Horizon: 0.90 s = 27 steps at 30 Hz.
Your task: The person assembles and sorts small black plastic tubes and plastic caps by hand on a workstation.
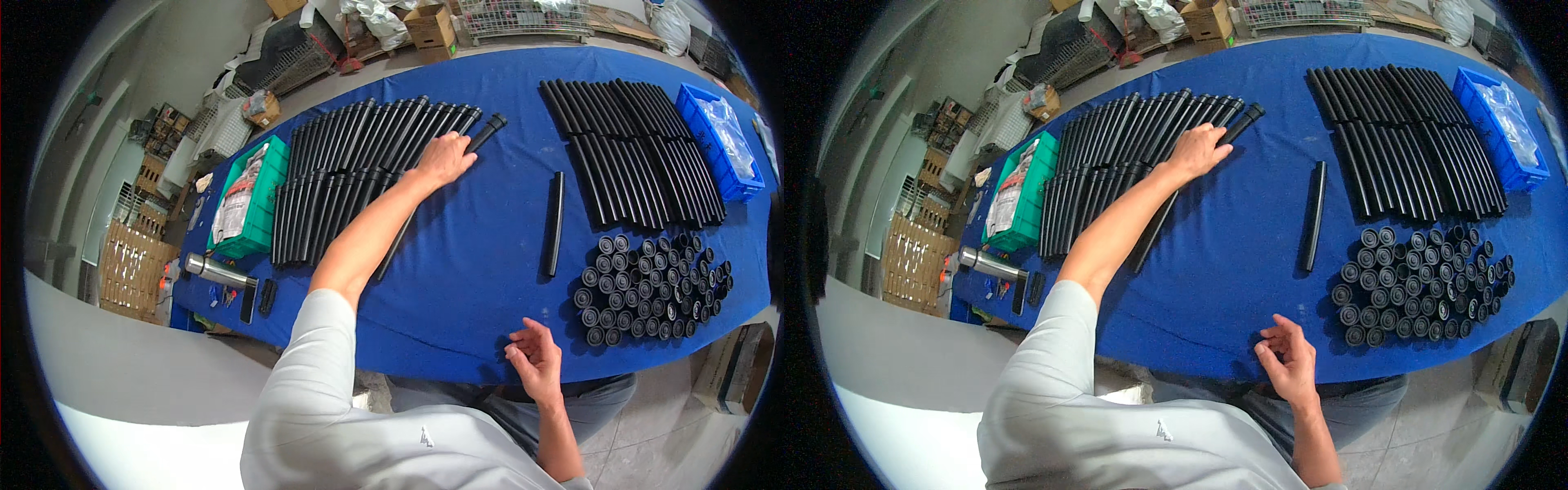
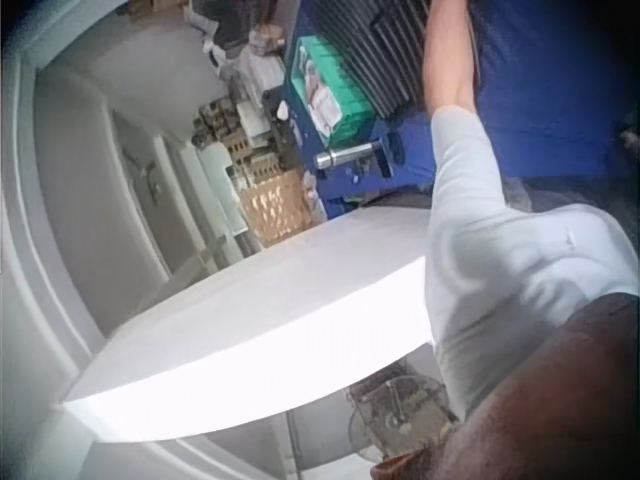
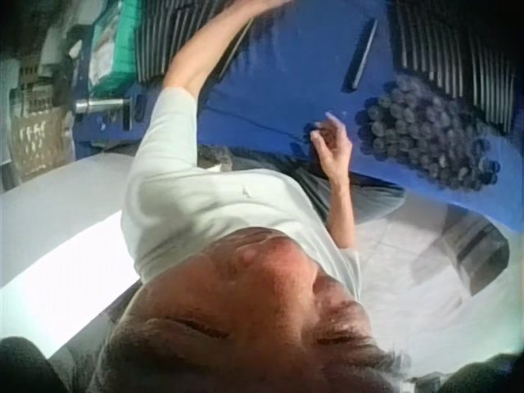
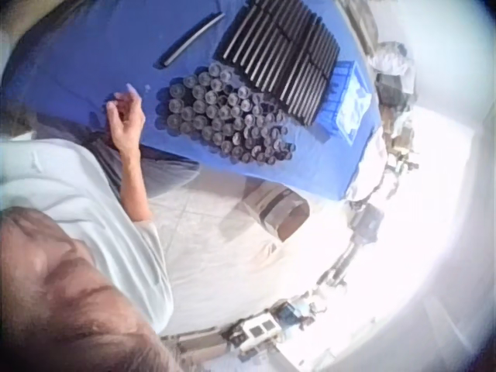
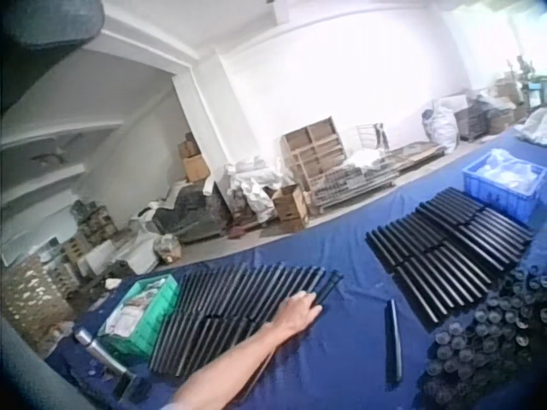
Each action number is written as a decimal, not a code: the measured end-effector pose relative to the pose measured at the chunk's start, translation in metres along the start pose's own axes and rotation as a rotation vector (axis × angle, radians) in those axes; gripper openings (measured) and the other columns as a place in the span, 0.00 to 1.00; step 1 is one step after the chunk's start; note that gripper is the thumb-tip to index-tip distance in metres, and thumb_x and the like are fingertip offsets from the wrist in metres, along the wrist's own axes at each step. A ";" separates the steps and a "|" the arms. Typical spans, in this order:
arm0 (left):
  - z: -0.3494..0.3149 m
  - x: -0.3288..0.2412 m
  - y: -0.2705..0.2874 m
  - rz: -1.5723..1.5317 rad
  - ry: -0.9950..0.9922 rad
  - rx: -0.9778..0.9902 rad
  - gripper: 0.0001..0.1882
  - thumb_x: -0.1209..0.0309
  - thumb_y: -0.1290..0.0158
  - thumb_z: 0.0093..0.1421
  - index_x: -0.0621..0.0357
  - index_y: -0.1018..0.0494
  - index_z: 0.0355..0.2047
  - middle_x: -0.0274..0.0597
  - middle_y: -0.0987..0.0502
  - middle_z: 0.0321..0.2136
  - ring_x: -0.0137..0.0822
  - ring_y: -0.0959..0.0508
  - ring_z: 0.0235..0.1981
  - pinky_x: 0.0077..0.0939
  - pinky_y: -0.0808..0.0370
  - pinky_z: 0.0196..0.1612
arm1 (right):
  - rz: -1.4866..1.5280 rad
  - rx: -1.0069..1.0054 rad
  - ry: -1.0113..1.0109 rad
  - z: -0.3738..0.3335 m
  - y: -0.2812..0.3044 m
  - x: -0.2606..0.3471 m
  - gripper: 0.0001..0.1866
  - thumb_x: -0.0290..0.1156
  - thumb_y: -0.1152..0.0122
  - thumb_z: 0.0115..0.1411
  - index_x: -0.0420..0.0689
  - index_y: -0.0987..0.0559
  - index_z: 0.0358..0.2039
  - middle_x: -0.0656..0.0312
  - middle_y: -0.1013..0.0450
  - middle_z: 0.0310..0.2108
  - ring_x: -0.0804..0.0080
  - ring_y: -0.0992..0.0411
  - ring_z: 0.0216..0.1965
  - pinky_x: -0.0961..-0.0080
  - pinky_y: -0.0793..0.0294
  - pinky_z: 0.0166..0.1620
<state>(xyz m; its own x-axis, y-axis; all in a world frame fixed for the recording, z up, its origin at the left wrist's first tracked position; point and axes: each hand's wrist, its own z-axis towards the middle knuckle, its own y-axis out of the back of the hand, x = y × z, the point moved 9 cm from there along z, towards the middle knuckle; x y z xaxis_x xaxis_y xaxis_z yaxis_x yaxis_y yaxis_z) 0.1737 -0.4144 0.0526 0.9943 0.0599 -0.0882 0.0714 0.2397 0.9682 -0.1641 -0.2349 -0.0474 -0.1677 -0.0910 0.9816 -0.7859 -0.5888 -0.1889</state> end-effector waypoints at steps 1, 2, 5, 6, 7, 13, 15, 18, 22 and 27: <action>0.013 0.007 -0.011 0.017 0.059 0.053 0.21 0.60 0.41 0.60 0.64 0.23 0.46 0.53 0.22 0.39 0.52 0.21 0.42 0.44 0.24 0.46 | -0.045 0.013 -0.007 -0.001 -0.001 0.000 0.27 0.19 0.35 0.57 0.36 0.31 0.58 0.54 0.24 0.41 0.75 0.24 0.38 0.77 0.21 0.42; 0.023 0.011 -0.021 0.035 0.099 0.088 0.20 0.59 0.42 0.60 0.64 0.23 0.44 0.53 0.21 0.40 0.53 0.21 0.44 0.45 0.24 0.48 | -0.090 0.027 -0.014 -0.001 -0.002 0.000 0.26 0.19 0.35 0.58 0.35 0.31 0.57 0.54 0.24 0.40 0.75 0.23 0.37 0.78 0.21 0.41; 0.044 0.018 -0.045 0.053 0.129 0.129 0.19 0.59 0.43 0.61 0.63 0.23 0.42 0.53 0.21 0.42 0.54 0.21 0.46 0.47 0.24 0.49 | -0.127 0.016 -0.010 -0.002 -0.002 0.002 0.24 0.20 0.34 0.57 0.35 0.28 0.54 0.54 0.23 0.39 0.74 0.22 0.38 0.77 0.20 0.41; 0.048 0.022 -0.052 0.067 0.171 0.148 0.19 0.59 0.43 0.61 0.64 0.23 0.42 0.53 0.21 0.43 0.54 0.21 0.46 0.47 0.24 0.50 | -0.164 0.023 0.006 -0.002 -0.002 0.003 0.24 0.20 0.34 0.57 0.34 0.28 0.54 0.53 0.22 0.38 0.73 0.22 0.38 0.77 0.20 0.41; 0.051 0.025 -0.058 0.082 0.213 0.166 0.19 0.59 0.44 0.61 0.64 0.23 0.42 0.54 0.21 0.43 0.54 0.21 0.47 0.47 0.24 0.50 | -0.181 0.008 0.004 -0.002 -0.001 0.005 0.23 0.21 0.34 0.57 0.34 0.27 0.52 0.53 0.22 0.37 0.72 0.22 0.37 0.76 0.20 0.41; 0.053 0.038 -0.064 0.149 0.256 0.085 0.18 0.62 0.44 0.61 0.65 0.26 0.44 0.54 0.24 0.46 0.54 0.22 0.47 0.48 0.24 0.50 | -0.207 0.003 0.019 -0.001 -0.001 0.006 0.21 0.22 0.34 0.57 0.33 0.26 0.51 0.52 0.21 0.37 0.70 0.21 0.37 0.75 0.20 0.41; 0.050 0.041 -0.058 0.187 0.269 0.027 0.19 0.61 0.44 0.61 0.62 0.27 0.46 0.52 0.28 0.47 0.53 0.23 0.49 0.49 0.24 0.50 | -0.207 0.012 0.010 0.000 -0.003 0.007 0.20 0.22 0.34 0.57 0.33 0.25 0.50 0.52 0.21 0.37 0.70 0.21 0.37 0.74 0.20 0.41; 0.048 0.047 -0.058 0.169 0.333 0.087 0.20 0.60 0.44 0.61 0.58 0.27 0.49 0.52 0.28 0.49 0.52 0.24 0.51 0.48 0.25 0.52 | -0.226 0.020 0.002 0.000 -0.004 0.009 0.19 0.23 0.34 0.57 0.33 0.24 0.49 0.52 0.21 0.36 0.69 0.21 0.37 0.74 0.20 0.41; 0.053 0.037 -0.063 0.141 0.347 0.154 0.26 0.55 0.43 0.61 0.56 0.29 0.54 0.51 0.29 0.52 0.52 0.27 0.55 0.48 0.27 0.55 | -0.274 0.020 -0.006 -0.001 0.000 0.013 0.18 0.23 0.34 0.58 0.34 0.24 0.48 0.53 0.21 0.36 0.69 0.20 0.37 0.75 0.20 0.41; 0.031 0.001 -0.029 0.043 0.271 -0.059 0.27 0.55 0.42 0.60 0.58 0.29 0.54 0.50 0.27 0.49 0.51 0.25 0.51 0.46 0.26 0.52 | -0.286 0.020 0.042 0.001 -0.002 0.017 0.17 0.25 0.34 0.59 0.35 0.24 0.48 0.54 0.21 0.35 0.69 0.20 0.35 0.75 0.21 0.39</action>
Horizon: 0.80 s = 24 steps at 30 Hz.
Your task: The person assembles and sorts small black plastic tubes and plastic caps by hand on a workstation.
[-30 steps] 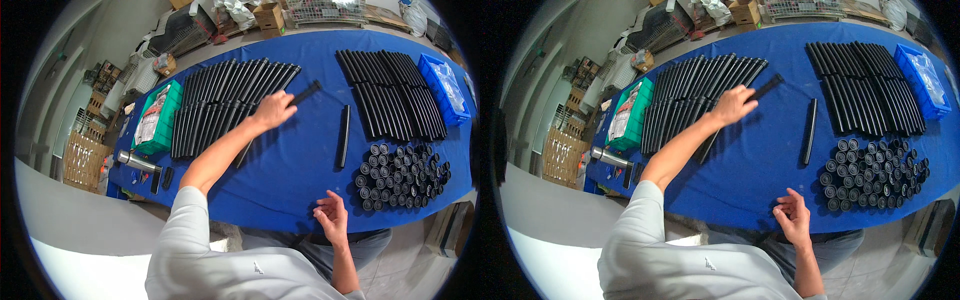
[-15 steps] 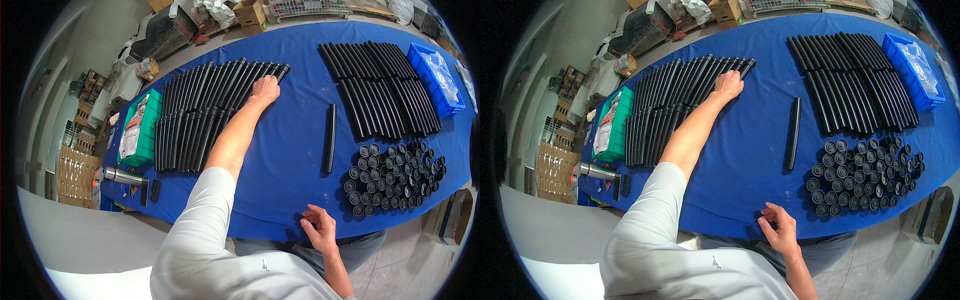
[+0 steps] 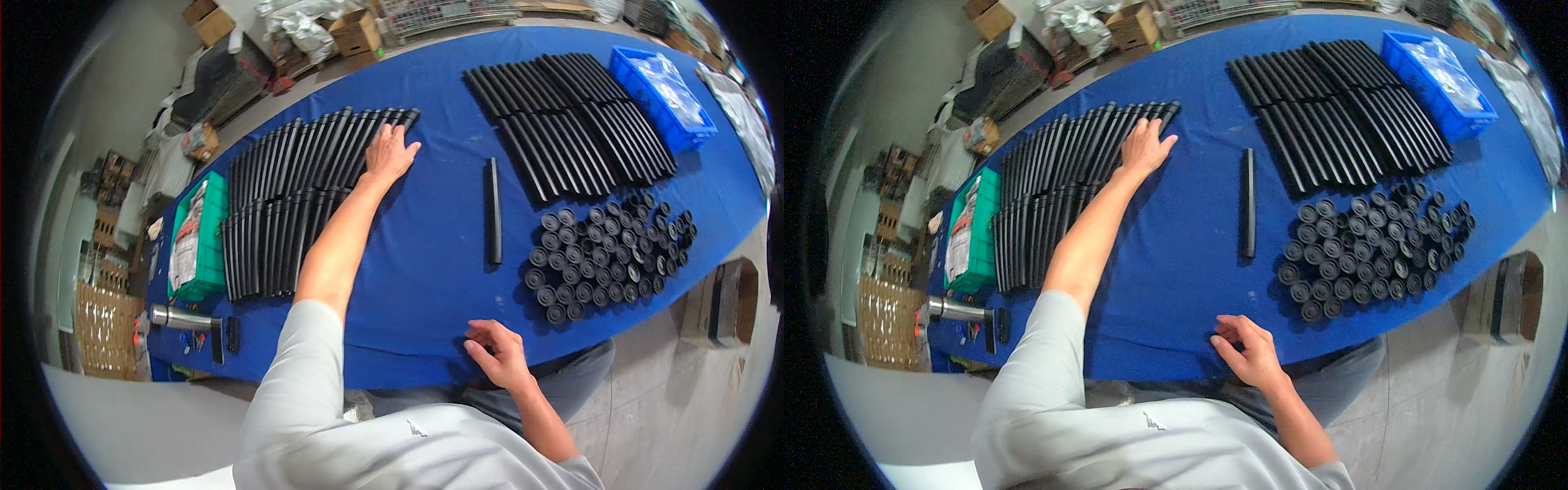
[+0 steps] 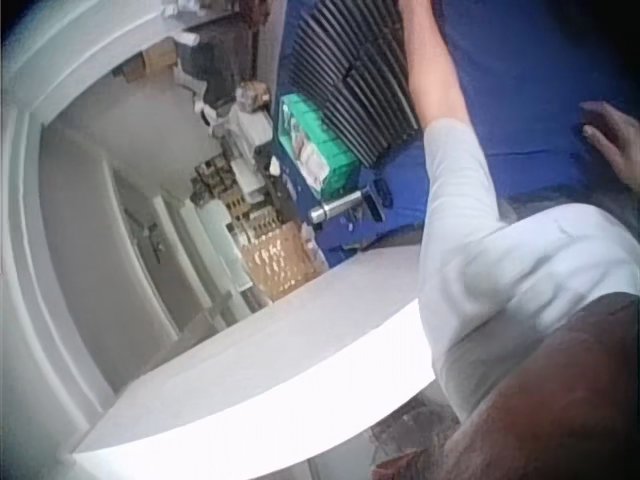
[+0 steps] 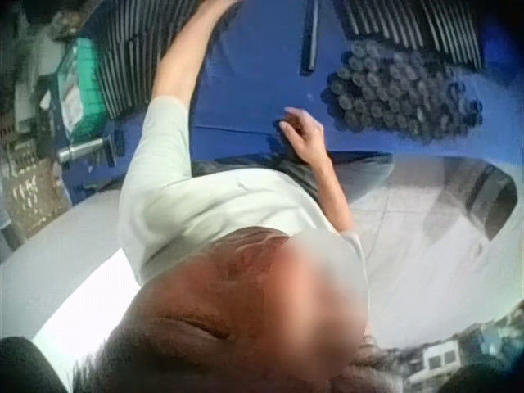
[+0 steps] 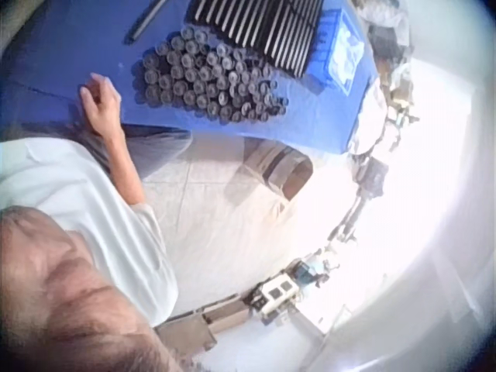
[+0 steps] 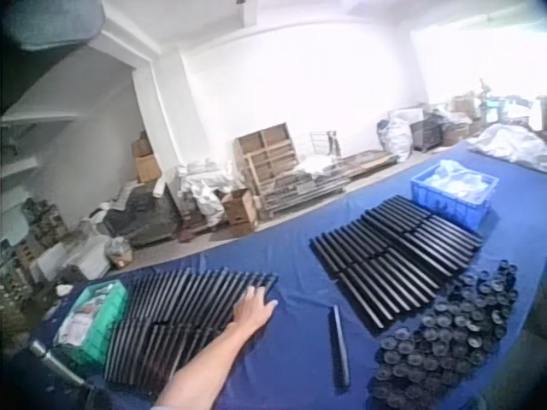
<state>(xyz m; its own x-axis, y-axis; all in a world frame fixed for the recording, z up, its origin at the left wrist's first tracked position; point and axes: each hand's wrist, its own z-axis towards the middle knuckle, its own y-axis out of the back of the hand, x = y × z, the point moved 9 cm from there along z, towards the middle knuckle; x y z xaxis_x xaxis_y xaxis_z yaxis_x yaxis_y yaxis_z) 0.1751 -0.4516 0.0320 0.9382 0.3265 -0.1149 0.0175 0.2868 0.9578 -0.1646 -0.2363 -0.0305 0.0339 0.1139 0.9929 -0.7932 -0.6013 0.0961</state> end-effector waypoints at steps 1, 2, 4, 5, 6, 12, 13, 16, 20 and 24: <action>-0.009 -0.006 -0.004 -0.017 -0.017 0.004 0.27 0.55 0.42 0.60 0.58 0.29 0.54 0.50 0.27 0.49 0.51 0.25 0.51 0.46 0.26 0.52 | -0.015 0.016 0.023 0.000 -0.002 0.002 0.17 0.26 0.34 0.59 0.35 0.24 0.48 0.54 0.22 0.35 0.69 0.20 0.35 0.74 0.21 0.39; -0.020 -0.019 -0.004 -0.108 -0.110 -0.032 0.26 0.56 0.42 0.60 0.58 0.28 0.54 0.50 0.26 0.46 0.51 0.24 0.50 0.45 0.25 0.51 | 0.003 0.023 0.000 0.000 -0.003 0.000 0.16 0.24 0.35 0.59 0.36 0.23 0.48 0.57 0.21 0.36 0.76 0.22 0.36 0.79 0.22 0.40; -0.048 -0.043 -0.002 -0.240 -0.261 -0.107 0.23 0.59 0.42 0.60 0.59 0.27 0.51 0.50 0.24 0.40 0.52 0.23 0.47 0.44 0.26 0.49 | -0.007 0.014 0.011 0.000 -0.003 -0.002 0.17 0.25 0.35 0.59 0.36 0.24 0.48 0.55 0.21 0.36 0.72 0.21 0.35 0.76 0.21 0.40; -0.060 -0.051 -0.008 -0.291 -0.254 -0.073 0.22 0.61 0.43 0.60 0.59 0.26 0.51 0.50 0.23 0.42 0.52 0.24 0.47 0.44 0.26 0.49 | -0.005 0.019 0.028 0.000 -0.003 -0.001 0.17 0.27 0.34 0.59 0.35 0.24 0.48 0.53 0.22 0.36 0.68 0.21 0.35 0.74 0.21 0.39; -0.073 -0.059 -0.007 -0.354 -0.287 -0.114 0.22 0.61 0.43 0.60 0.57 0.27 0.52 0.49 0.24 0.42 0.51 0.24 0.47 0.44 0.26 0.49 | -0.009 0.009 0.034 0.000 -0.003 0.003 0.17 0.27 0.35 0.60 0.35 0.24 0.48 0.54 0.22 0.36 0.69 0.21 0.35 0.74 0.21 0.39; -0.121 -0.116 -0.011 -0.500 -0.277 -0.058 0.28 0.54 0.41 0.58 0.54 0.28 0.55 0.47 0.21 0.34 0.49 0.21 0.38 0.43 0.25 0.41 | 0.007 0.002 -0.025 -0.003 -0.004 -0.008 0.16 0.26 0.35 0.60 0.35 0.24 0.48 0.56 0.22 0.35 0.73 0.22 0.34 0.76 0.22 0.39; -0.125 -0.124 -0.011 -0.535 -0.272 -0.040 0.30 0.52 0.40 0.57 0.53 0.28 0.56 0.45 0.21 0.28 0.47 0.20 0.31 0.42 0.25 0.34 | -0.001 0.010 -0.029 -0.003 -0.006 -0.009 0.16 0.26 0.35 0.60 0.35 0.24 0.48 0.56 0.22 0.35 0.73 0.22 0.34 0.76 0.22 0.39; -0.124 -0.146 -0.023 -0.469 -0.241 0.127 0.36 0.47 0.41 0.54 0.49 0.31 0.60 0.50 0.19 0.29 0.52 0.18 0.33 0.47 0.22 0.38 | 0.009 0.000 -0.032 -0.003 -0.007 -0.012 0.16 0.27 0.35 0.60 0.35 0.24 0.47 0.56 0.22 0.34 0.74 0.22 0.33 0.77 0.22 0.38; -0.123 -0.149 -0.036 -0.405 -0.250 0.306 0.29 0.54 0.44 0.53 0.43 0.27 0.57 0.56 0.18 0.37 0.55 0.18 0.41 0.49 0.22 0.46 | 0.028 -0.013 -0.013 0.002 -0.010 -0.012 0.16 0.27 0.35 0.60 0.35 0.24 0.47 0.57 0.22 0.34 0.74 0.23 0.32 0.77 0.23 0.37; -0.151 -0.133 -0.022 -0.366 -0.261 0.260 0.22 0.58 0.46 0.54 0.46 0.21 0.49 0.55 0.18 0.35 0.56 0.18 0.37 0.49 0.22 0.43 | -0.022 -0.030 0.030 -0.002 -0.006 -0.006 0.14 0.27 0.35 0.60 0.36 0.23 0.46 0.57 0.22 0.33 0.75 0.23 0.31 0.78 0.23 0.36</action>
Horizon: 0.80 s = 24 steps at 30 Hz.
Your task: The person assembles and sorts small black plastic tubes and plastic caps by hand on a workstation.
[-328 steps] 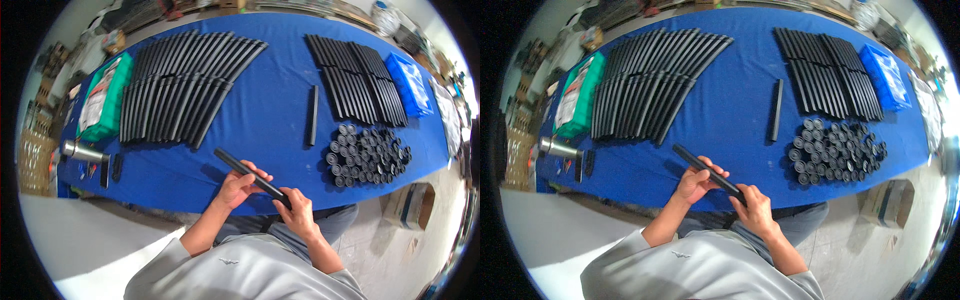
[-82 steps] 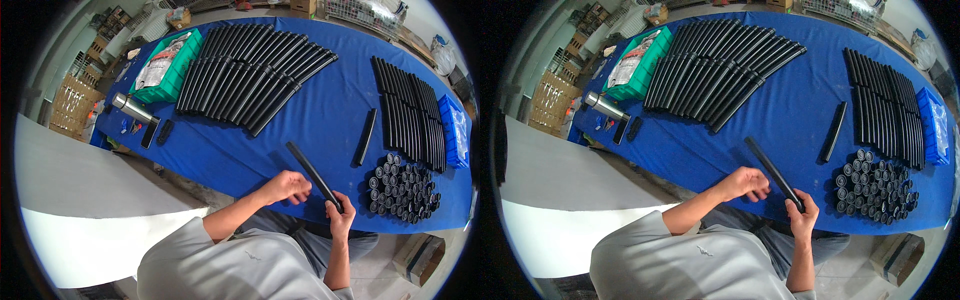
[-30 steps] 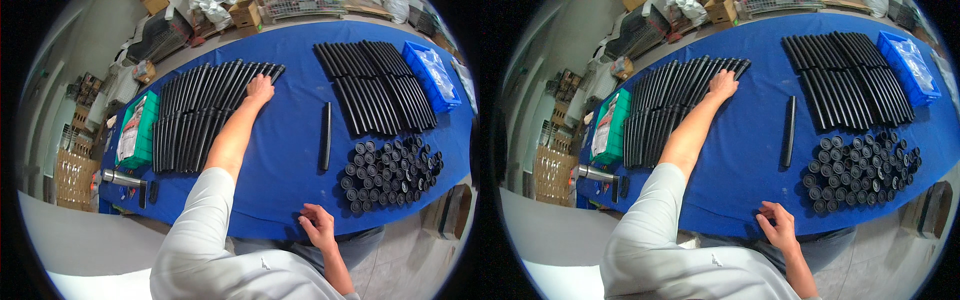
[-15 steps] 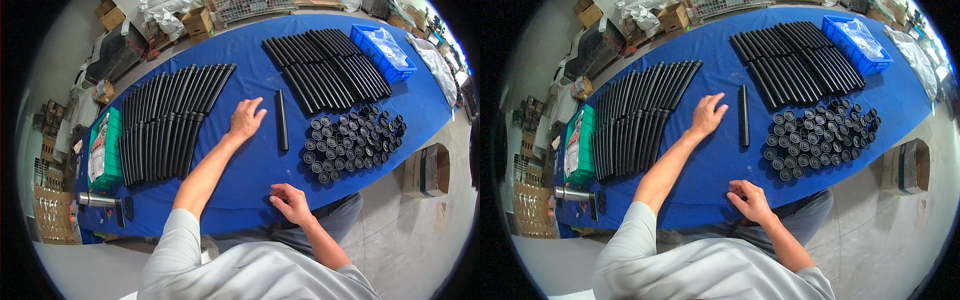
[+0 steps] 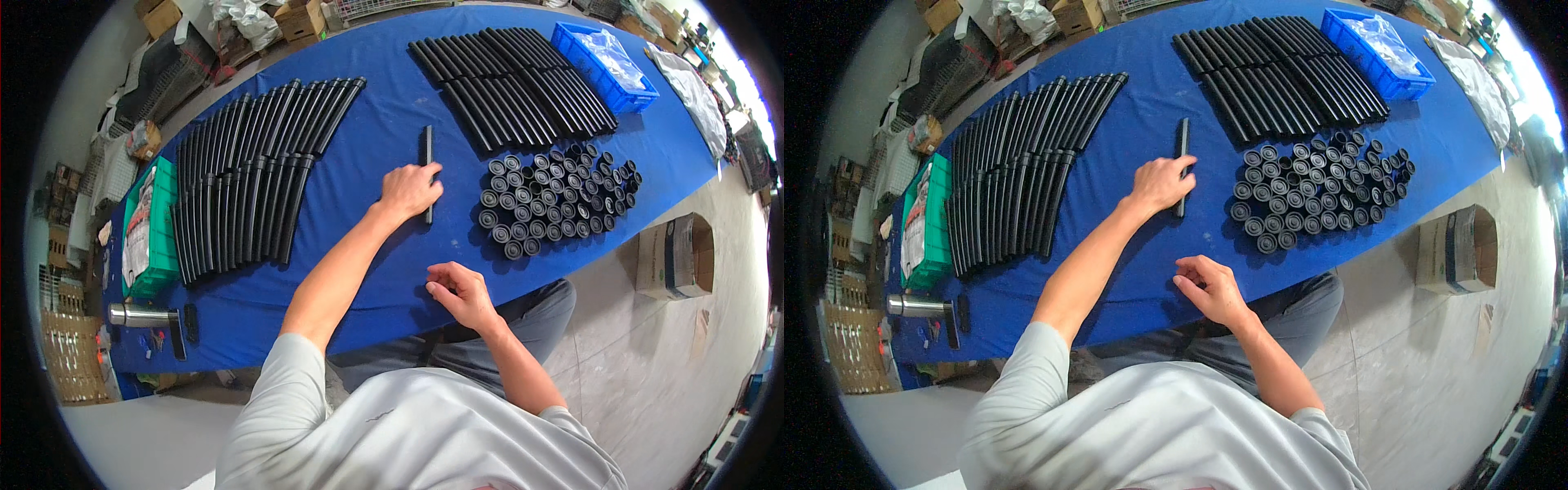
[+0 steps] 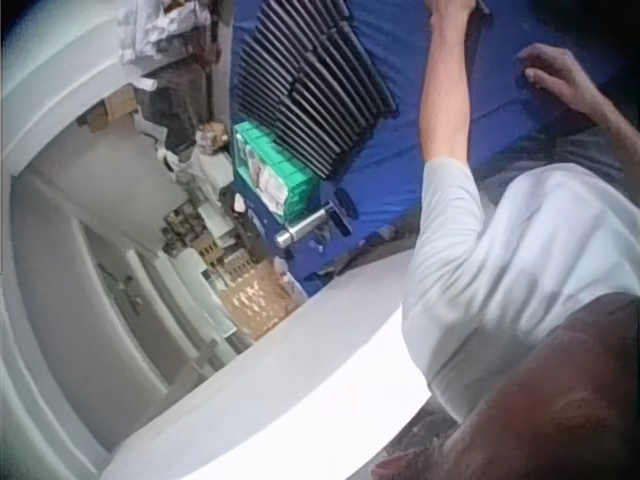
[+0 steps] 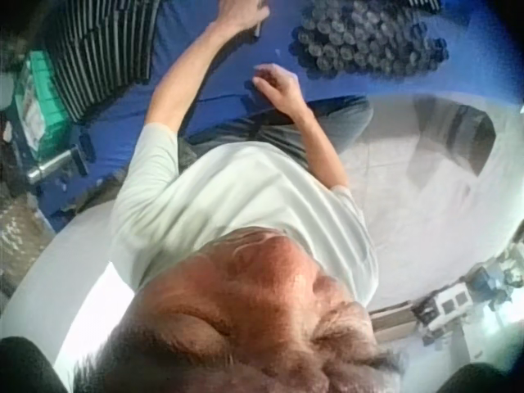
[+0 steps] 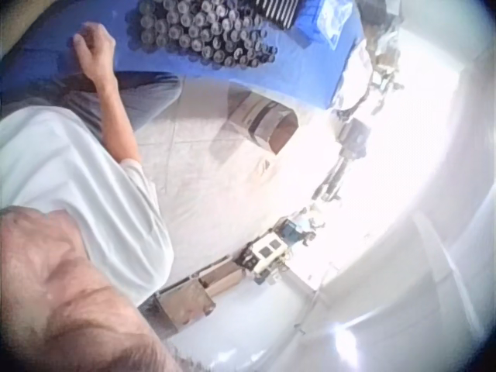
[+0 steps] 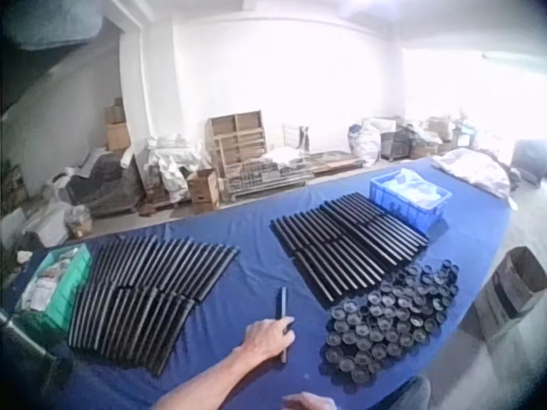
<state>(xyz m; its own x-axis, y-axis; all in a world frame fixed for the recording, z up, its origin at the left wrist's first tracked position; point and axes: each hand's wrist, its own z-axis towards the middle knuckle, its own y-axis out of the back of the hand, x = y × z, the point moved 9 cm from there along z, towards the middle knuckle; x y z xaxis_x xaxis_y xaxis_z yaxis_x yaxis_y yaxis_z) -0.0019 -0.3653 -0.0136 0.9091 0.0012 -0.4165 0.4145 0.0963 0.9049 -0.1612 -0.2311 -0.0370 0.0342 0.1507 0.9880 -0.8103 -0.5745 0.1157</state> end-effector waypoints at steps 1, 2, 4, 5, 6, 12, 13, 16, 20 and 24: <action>-0.014 0.005 0.007 0.032 0.012 -0.030 0.21 0.58 0.46 0.54 0.47 0.21 0.48 0.54 0.18 0.33 0.56 0.18 0.36 0.49 0.21 0.42 | -0.038 -0.003 0.040 0.001 0.001 0.006 0.13 0.27 0.35 0.60 0.36 0.22 0.45 0.57 0.22 0.32 0.74 0.23 0.31 0.78 0.24 0.35; -0.032 0.008 0.012 0.037 0.014 -0.054 0.20 0.58 0.46 0.55 0.47 0.21 0.47 0.54 0.18 0.32 0.55 0.18 0.35 0.48 0.21 0.40 | -0.035 -0.016 0.040 0.001 0.003 0.007 0.13 0.27 0.35 0.60 0.36 0.22 0.45 0.57 0.22 0.32 0.74 0.23 0.31 0.78 0.24 0.35; -0.074 0.010 0.020 0.022 0.028 -0.108 0.18 0.59 0.46 0.56 0.49 0.20 0.45 0.53 0.18 0.29 0.54 0.18 0.32 0.47 0.21 0.37 | -0.179 -0.088 0.173 -0.006 0.011 0.023 0.11 0.26 0.34 0.58 0.38 0.21 0.41 0.57 0.24 0.31 0.70 0.25 0.27 0.75 0.26 0.31; -0.097 0.015 0.025 0.008 0.051 -0.145 0.18 0.60 0.46 0.57 0.50 0.20 0.45 0.53 0.18 0.28 0.54 0.18 0.31 0.47 0.21 0.36 | -0.181 -0.097 0.164 -0.008 0.013 0.025 0.11 0.26 0.34 0.58 0.38 0.21 0.41 0.57 0.24 0.31 0.70 0.25 0.27 0.75 0.26 0.31; -0.119 0.019 0.030 -0.008 0.062 -0.188 0.17 0.61 0.46 0.57 0.51 0.20 0.45 0.51 0.18 0.27 0.51 0.18 0.29 0.45 0.23 0.34 | -0.366 -0.178 0.246 -0.012 0.019 0.036 0.11 0.26 0.32 0.56 0.40 0.20 0.40 0.58 0.25 0.31 0.67 0.26 0.27 0.72 0.27 0.31; -0.183 0.031 0.042 0.010 0.048 -0.371 0.16 0.66 0.44 0.56 0.55 0.19 0.44 0.43 0.19 0.24 0.40 0.22 0.21 0.34 0.33 0.28 | -1.067 -0.498 0.293 -0.024 0.078 0.078 0.26 0.29 0.27 0.46 0.44 0.23 0.47 0.48 0.37 0.57 0.48 0.39 0.58 0.53 0.41 0.59; -0.183 0.027 0.048 0.019 0.017 -0.423 0.16 0.66 0.43 0.56 0.57 0.19 0.43 0.40 0.21 0.21 0.37 0.25 0.18 0.32 0.38 0.26 | -1.144 -0.486 0.262 -0.023 0.087 0.079 0.29 0.32 0.26 0.47 0.43 0.25 0.50 0.47 0.40 0.60 0.45 0.42 0.61 0.49 0.44 0.63; -0.182 0.030 0.047 0.010 0.040 -0.407 0.15 0.66 0.43 0.56 0.57 0.19 0.42 0.41 0.20 0.21 0.37 0.24 0.18 0.32 0.36 0.26 | -1.218 -0.437 0.232 -0.018 0.099 0.076 0.33 0.35 0.24 0.46 0.43 0.26 0.52 0.46 0.43 0.62 0.43 0.45 0.64 0.46 0.49 0.66; -0.181 0.030 0.046 0.007 0.050 -0.385 0.14 0.66 0.43 0.56 0.57 0.18 0.41 0.41 0.20 0.21 0.36 0.25 0.17 0.32 0.37 0.26 | -1.236 -0.394 0.170 -0.007 0.098 0.066 0.37 0.40 0.23 0.45 0.42 0.28 0.55 0.44 0.45 0.64 0.41 0.49 0.67 0.44 0.53 0.68; -0.183 0.029 0.046 0.000 0.048 -0.405 0.14 0.66 0.43 0.56 0.57 0.18 0.41 0.40 0.21 0.20 0.36 0.25 0.17 0.32 0.37 0.26 | -1.258 -0.368 0.190 0.009 0.096 0.060 0.34 0.41 0.24 0.47 0.40 0.25 0.52 0.42 0.44 0.64 0.41 0.51 0.68 0.43 0.55 0.69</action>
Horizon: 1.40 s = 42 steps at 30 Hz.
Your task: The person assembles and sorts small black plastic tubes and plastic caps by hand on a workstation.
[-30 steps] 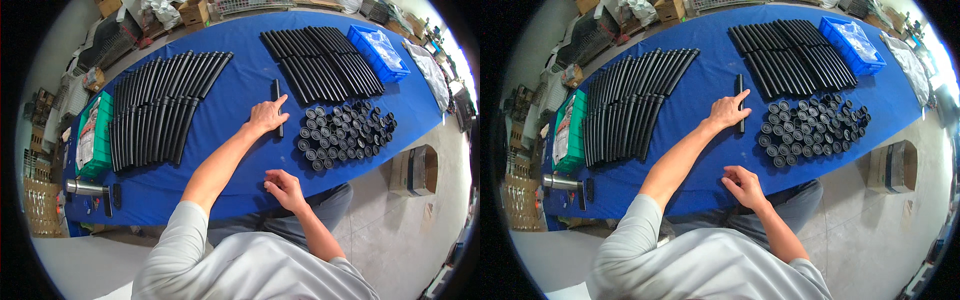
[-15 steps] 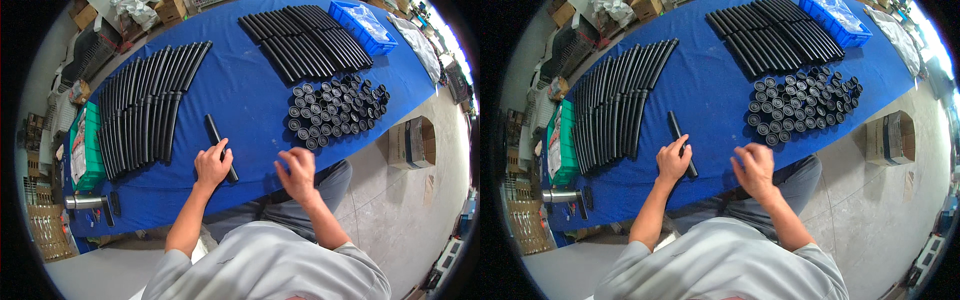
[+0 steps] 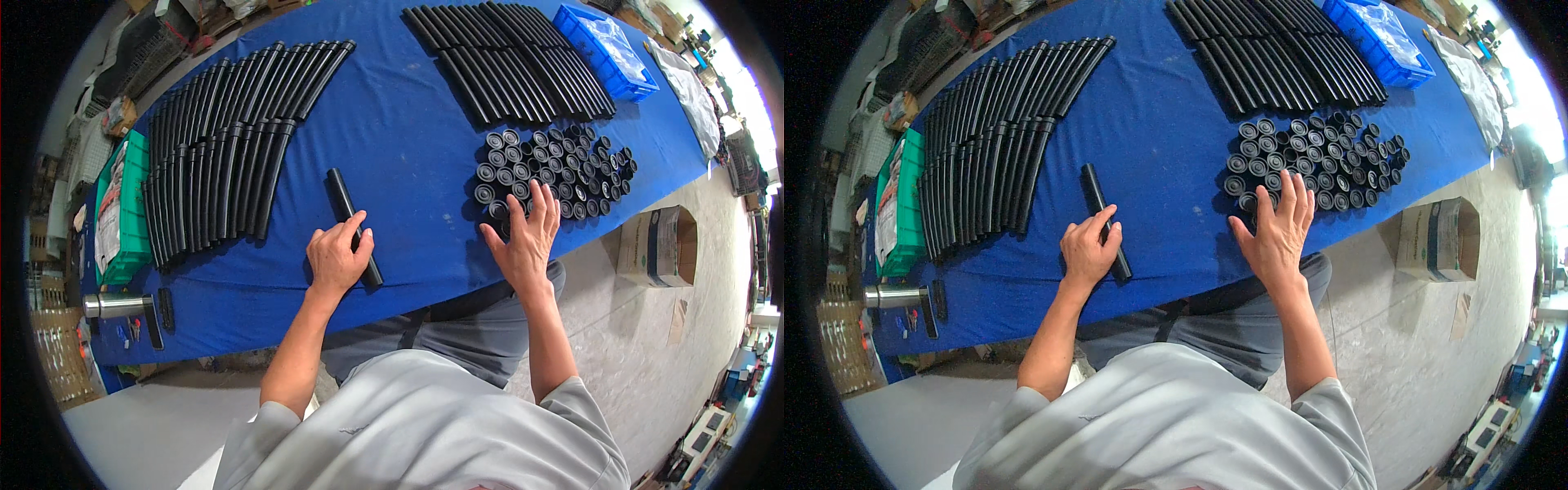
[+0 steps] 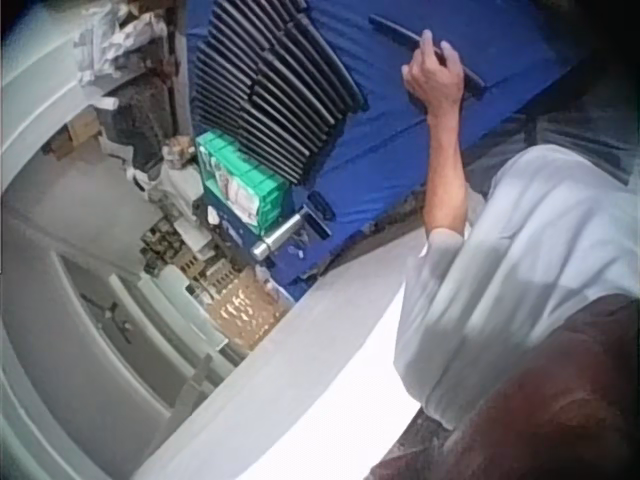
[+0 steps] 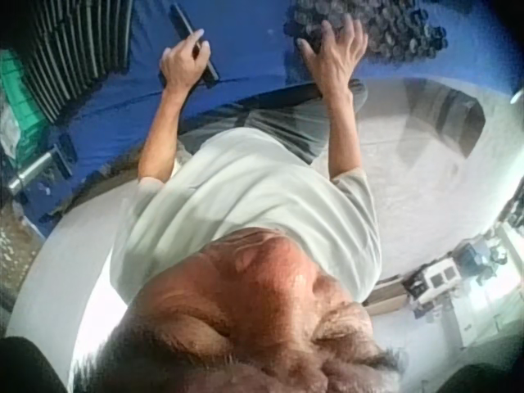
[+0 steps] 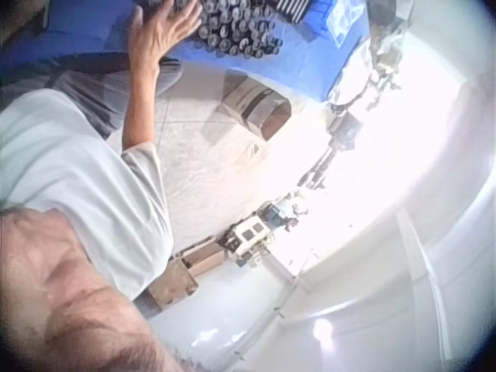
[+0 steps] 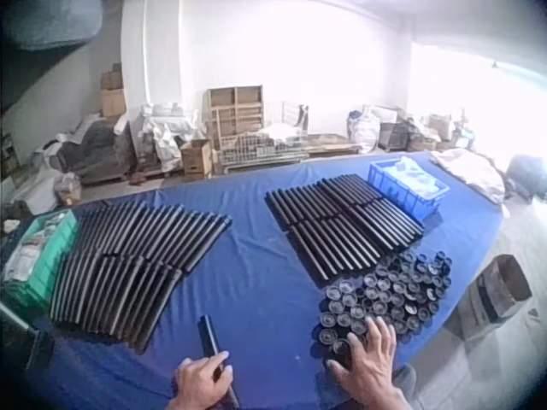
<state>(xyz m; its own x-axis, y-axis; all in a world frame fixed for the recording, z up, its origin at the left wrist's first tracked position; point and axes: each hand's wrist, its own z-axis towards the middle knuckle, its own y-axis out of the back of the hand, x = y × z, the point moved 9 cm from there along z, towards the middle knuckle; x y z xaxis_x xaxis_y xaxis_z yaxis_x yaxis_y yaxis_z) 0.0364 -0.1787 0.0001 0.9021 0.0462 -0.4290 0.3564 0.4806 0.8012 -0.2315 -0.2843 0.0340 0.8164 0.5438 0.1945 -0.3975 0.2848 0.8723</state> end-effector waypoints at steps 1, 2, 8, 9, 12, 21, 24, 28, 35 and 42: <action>0.000 -0.001 -0.001 -0.003 0.000 0.000 0.14 0.66 0.43 0.56 0.57 0.18 0.41 0.40 0.21 0.20 0.36 0.25 0.17 0.32 0.37 0.26 | 0.001 -0.001 0.004 0.002 -0.002 -0.001 0.34 0.41 0.24 0.47 0.40 0.25 0.52 0.42 0.44 0.64 0.41 0.51 0.68 0.43 0.55 0.69; 0.000 -0.001 -0.001 -0.006 0.001 -0.001 0.14 0.66 0.43 0.56 0.57 0.18 0.41 0.40 0.21 0.19 0.36 0.25 0.17 0.32 0.37 0.26 | -0.018 0.023 0.002 0.003 -0.005 -0.003 0.31 0.39 0.25 0.47 0.39 0.24 0.50 0.42 0.44 0.64 0.42 0.50 0.68 0.44 0.54 0.69; 0.001 -0.002 0.001 -0.011 -0.008 -0.008 0.14 0.66 0.42 0.56 0.58 0.18 0.40 0.39 0.22 0.18 0.36 0.26 0.16 0.31 0.37 0.26 | 0.009 0.054 -0.006 0.003 -0.015 -0.007 0.24 0.33 0.28 0.48 0.38 0.23 0.46 0.44 0.43 0.64 0.43 0.50 0.68 0.47 0.53 0.69; 0.001 -0.001 0.001 -0.009 -0.007 -0.008 0.14 0.66 0.42 0.56 0.58 0.18 0.40 0.39 0.22 0.18 0.36 0.26 0.16 0.31 0.37 0.26 | 0.030 0.040 -0.006 0.003 -0.014 -0.006 0.24 0.31 0.28 0.48 0.38 0.24 0.45 0.44 0.43 0.64 0.44 0.50 0.69 0.48 0.52 0.69; 0.000 0.002 0.000 0.001 0.007 0.015 0.15 0.65 0.43 0.56 0.57 0.19 0.42 0.41 0.21 0.21 0.37 0.26 0.17 0.32 0.35 0.27 | 0.081 0.035 -0.016 0.003 -0.016 -0.008 0.24 0.28 0.30 0.48 0.38 0.25 0.46 0.45 0.42 0.64 0.44 0.49 0.68 0.49 0.51 0.69; -0.001 0.003 -0.004 -0.007 0.023 0.030 0.15 0.66 0.42 0.55 0.55 0.19 0.42 0.41 0.19 0.24 0.37 0.24 0.19 0.32 0.34 0.28 | 0.620 0.088 -0.188 0.008 0.012 0.025 0.23 0.23 0.31 0.50 0.39 0.27 0.47 0.52 0.26 0.41 0.56 0.25 0.37 0.68 0.24 0.40; 0.000 0.002 -0.009 -0.013 -0.004 -0.029 0.15 0.66 0.42 0.55 0.53 0.19 0.43 0.39 0.19 0.24 0.37 0.24 0.19 0.32 0.34 0.28 | 0.651 0.166 0.013 0.019 -0.031 0.068 0.24 0.25 0.32 0.51 0.38 0.28 0.48 0.47 0.27 0.38 0.48 0.25 0.39 0.59 0.23 0.41; -0.003 0.008 0.003 0.014 0.043 0.010 0.15 0.66 0.41 0.55 0.53 0.19 0.43 0.38 0.21 0.22 0.38 0.24 0.19 0.32 0.33 0.28 | 0.605 0.123 0.116 0.044 -0.068 0.095 0.23 0.28 0.35 0.54 0.36 0.30 0.50 0.47 0.29 0.38 0.48 0.26 0.40 0.58 0.24 0.43; 0.004 -0.001 -0.003 -0.019 -0.018 -0.033 0.14 0.66 0.42 0.54 0.55 0.18 0.41 0.40 0.21 0.19 0.39 0.24 0.18 0.33 0.33 0.27 | 0.450 0.124 0.075 0.055 -0.093 0.076 0.26 0.26 0.33 0.51 0.35 0.31 0.50 0.47 0.30 0.39 0.48 0.28 0.43 0.60 0.25 0.46; -0.002 0.000 0.001 0.083 0.025 0.040 0.13 0.66 0.43 0.56 0.50 0.18 0.41 0.38 0.21 0.20 0.38 0.24 0.19 0.34 0.33 0.26 | 0.924 0.231 -0.096 0.005 -0.043 0.094 0.25 0.26 0.34 0.58 0.35 0.30 0.55 0.49 0.27 0.38 0.61 0.24 0.35 0.71 0.23 0.38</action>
<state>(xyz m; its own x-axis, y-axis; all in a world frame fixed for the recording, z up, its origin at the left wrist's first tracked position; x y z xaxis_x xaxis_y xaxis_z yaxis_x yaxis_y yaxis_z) 0.0364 -0.1761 -0.0003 0.9228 0.1062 -0.3703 0.2906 0.4392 0.8501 -0.1353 -0.2500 0.0169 0.2561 0.4056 0.8774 -0.8178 -0.3931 0.4204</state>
